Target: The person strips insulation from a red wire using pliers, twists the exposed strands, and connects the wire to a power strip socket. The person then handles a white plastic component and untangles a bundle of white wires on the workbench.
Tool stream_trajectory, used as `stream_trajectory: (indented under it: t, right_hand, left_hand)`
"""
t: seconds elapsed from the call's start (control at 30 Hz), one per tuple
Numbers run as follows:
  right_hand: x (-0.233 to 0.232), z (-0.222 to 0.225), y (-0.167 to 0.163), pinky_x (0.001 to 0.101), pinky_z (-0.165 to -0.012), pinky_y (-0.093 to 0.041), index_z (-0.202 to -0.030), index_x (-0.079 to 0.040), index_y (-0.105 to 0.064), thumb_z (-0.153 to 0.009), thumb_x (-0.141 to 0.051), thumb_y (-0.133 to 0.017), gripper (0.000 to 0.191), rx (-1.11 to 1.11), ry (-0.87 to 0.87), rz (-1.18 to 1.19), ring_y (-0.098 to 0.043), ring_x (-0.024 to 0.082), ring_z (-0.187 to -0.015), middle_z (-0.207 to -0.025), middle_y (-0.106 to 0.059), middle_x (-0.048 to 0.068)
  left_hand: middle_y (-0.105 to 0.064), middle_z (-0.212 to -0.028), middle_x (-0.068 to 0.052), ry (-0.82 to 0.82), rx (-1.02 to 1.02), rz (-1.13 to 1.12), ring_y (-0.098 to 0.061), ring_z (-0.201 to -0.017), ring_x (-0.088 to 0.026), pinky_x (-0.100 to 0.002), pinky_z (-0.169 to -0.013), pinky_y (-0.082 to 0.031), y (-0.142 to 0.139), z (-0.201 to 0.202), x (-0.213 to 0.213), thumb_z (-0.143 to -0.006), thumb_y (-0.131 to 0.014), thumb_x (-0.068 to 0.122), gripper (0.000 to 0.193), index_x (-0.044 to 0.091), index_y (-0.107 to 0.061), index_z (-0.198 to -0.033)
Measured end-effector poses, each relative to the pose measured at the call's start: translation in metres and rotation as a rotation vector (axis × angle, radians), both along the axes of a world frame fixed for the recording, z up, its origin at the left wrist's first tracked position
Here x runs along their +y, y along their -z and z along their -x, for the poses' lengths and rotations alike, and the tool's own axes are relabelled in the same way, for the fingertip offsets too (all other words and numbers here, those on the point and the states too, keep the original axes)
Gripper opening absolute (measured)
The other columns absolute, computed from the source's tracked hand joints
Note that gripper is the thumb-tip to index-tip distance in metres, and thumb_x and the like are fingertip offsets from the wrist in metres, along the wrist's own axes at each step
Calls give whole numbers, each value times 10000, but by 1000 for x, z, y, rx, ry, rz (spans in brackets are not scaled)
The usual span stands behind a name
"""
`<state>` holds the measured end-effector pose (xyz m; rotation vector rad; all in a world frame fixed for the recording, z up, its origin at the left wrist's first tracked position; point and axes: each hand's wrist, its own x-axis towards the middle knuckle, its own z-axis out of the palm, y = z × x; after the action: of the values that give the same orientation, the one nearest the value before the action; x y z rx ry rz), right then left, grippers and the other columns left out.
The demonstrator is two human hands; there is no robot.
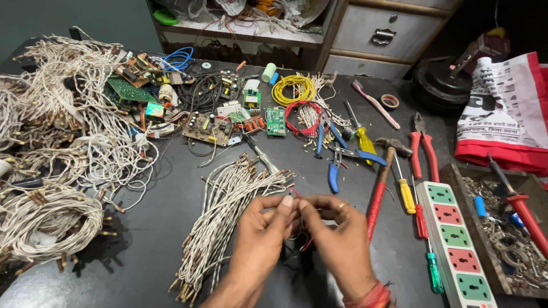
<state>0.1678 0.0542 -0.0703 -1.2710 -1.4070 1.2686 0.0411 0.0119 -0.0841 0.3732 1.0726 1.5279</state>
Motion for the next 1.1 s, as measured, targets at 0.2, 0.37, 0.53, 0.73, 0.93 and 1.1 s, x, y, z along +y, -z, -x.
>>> stream_trajectory:
  t: [0.2,0.37,0.53,0.73,0.93,1.1]
  right_hand:
    - [45,-50,-14,239,-691,-534,-1080,13,-671,-935,-128,-706,205,38,147,-173,-662,108,-764,-880,-736,59]
    - [72,-114,-69,286,-664,-506,-1191,21,-732,-942,-131,-702,293,-204,79,-33,-633,136,-763,-910,-738,67]
    - [65,-165,-112,273,-799,-574,-1183,-23,-762,-861,-137,-750,341,-441,114,158,-728,123,-871,-970,-817,66]
    - [62,-199,-119,335,-762,-551,-1129,11,-815,-883,-175,-816,308,-697,219,146,-696,177,-846,-962,-818,141]
    - [62,-224,-108,288,-759,-552,-1030,-12,-831,-841,-227,-831,286,-651,149,224,-706,148,-811,-899,-824,112]
    - [64,-238,-106,320,-780,-571,-976,9,-800,-809,-157,-857,243,-631,150,390,-739,184,-810,-879,-821,122]
  left_hand:
    - [-830,-923,-83,22,319,-12,-759,-778,-133,-267,-701,-581,-9,5,-2,-931,-675,185,222,-8,-636,-1032]
    - [-801,-815,-65,-29,497,69,-693,-716,-92,-240,-673,-540,-10,14,-4,-815,-819,166,225,20,-796,-985]
    - [-827,-842,-132,23,496,154,-714,-750,-152,-280,-699,-542,-14,21,-2,-819,-878,101,296,0,-729,-1053]
    - [-847,-932,-91,251,527,70,-755,-850,-137,-283,-795,-591,-40,14,4,-800,-800,104,325,-15,-812,-1102]
    - [-818,-1130,-22,437,772,-136,-779,-1013,-131,-296,-874,-585,-82,-36,37,-841,-705,142,404,108,-725,-1243]
    - [-798,-1065,-109,496,1168,-161,-784,-970,-219,-313,-868,-593,-101,-84,73,-869,-717,179,235,135,-766,-1095]
